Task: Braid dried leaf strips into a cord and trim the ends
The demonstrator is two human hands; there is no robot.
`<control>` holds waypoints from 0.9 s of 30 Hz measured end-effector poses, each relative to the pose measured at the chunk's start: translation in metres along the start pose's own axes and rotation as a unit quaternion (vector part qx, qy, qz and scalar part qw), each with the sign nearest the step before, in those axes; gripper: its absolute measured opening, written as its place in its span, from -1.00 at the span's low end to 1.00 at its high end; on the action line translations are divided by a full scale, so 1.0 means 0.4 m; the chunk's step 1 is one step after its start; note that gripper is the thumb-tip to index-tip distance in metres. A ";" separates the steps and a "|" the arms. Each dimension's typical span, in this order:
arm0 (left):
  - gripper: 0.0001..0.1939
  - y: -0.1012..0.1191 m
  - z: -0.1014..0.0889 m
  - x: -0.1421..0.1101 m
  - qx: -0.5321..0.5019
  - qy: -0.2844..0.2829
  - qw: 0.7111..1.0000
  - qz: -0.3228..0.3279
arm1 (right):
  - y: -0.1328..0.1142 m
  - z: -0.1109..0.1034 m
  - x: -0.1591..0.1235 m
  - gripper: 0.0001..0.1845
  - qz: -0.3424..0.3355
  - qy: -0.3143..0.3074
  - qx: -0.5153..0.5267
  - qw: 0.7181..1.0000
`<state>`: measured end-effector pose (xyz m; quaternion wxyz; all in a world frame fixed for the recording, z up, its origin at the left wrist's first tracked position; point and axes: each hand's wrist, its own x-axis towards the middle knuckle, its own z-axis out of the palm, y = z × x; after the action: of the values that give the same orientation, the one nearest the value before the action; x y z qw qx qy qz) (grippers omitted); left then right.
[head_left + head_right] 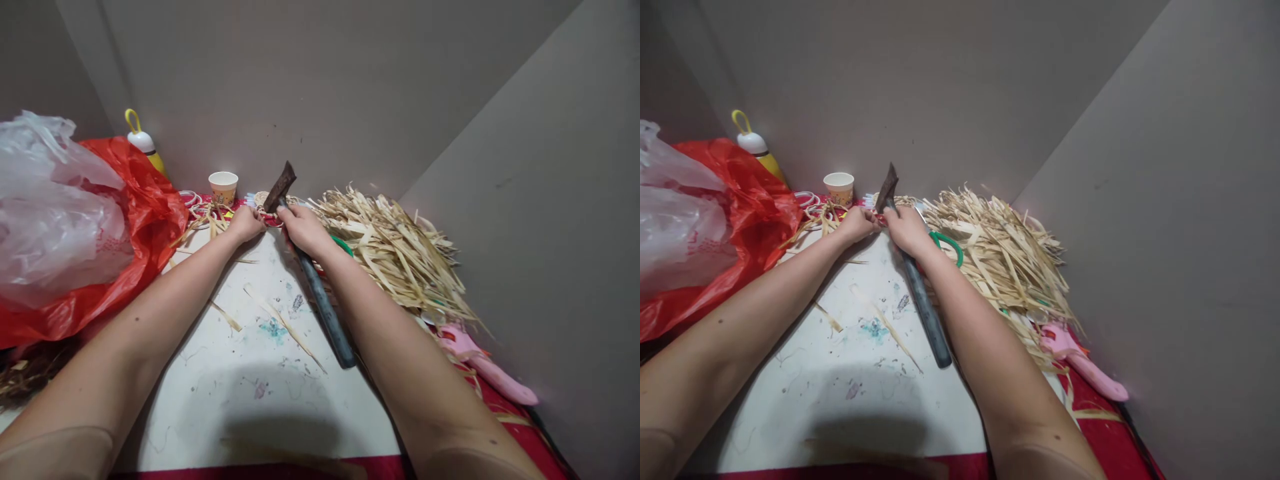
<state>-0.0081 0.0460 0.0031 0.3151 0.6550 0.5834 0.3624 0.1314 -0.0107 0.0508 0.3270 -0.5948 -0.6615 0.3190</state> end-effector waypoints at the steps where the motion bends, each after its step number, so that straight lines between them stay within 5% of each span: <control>1: -0.84 -0.001 -0.001 0.001 -0.003 0.003 1.000 -0.004 | 0.006 0.000 0.001 -0.69 0.020 -0.019 -0.009 1.000; 4: -0.84 -0.008 0.000 0.008 -0.011 0.017 1.000 -0.004 | 0.020 -0.008 0.004 -0.72 0.055 -0.061 -0.005 0.997; 13: -0.82 -0.029 0.009 0.036 -0.073 0.081 0.994 -0.034 | -0.004 -0.009 0.009 -0.69 0.001 0.010 0.031 0.999; 17: -0.82 -0.038 0.010 0.042 -0.078 0.083 0.993 -0.034 | 0.013 -0.002 0.010 -0.71 0.055 -0.031 -0.031 0.998; 24: -0.82 -0.049 0.017 0.048 -0.084 0.073 0.994 -0.016 | -0.013 -0.016 -0.002 -0.70 -0.018 0.035 0.007 0.999; 27: -0.81 -0.044 0.016 0.042 -0.106 0.073 0.992 -0.017 | -0.005 0.002 0.000 -0.72 0.023 0.002 -0.043 0.999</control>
<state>-0.0112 0.0649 -0.0134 0.3460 0.5795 0.5741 0.4636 0.1295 -0.0110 0.0520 0.2947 -0.6239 -0.6603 0.2966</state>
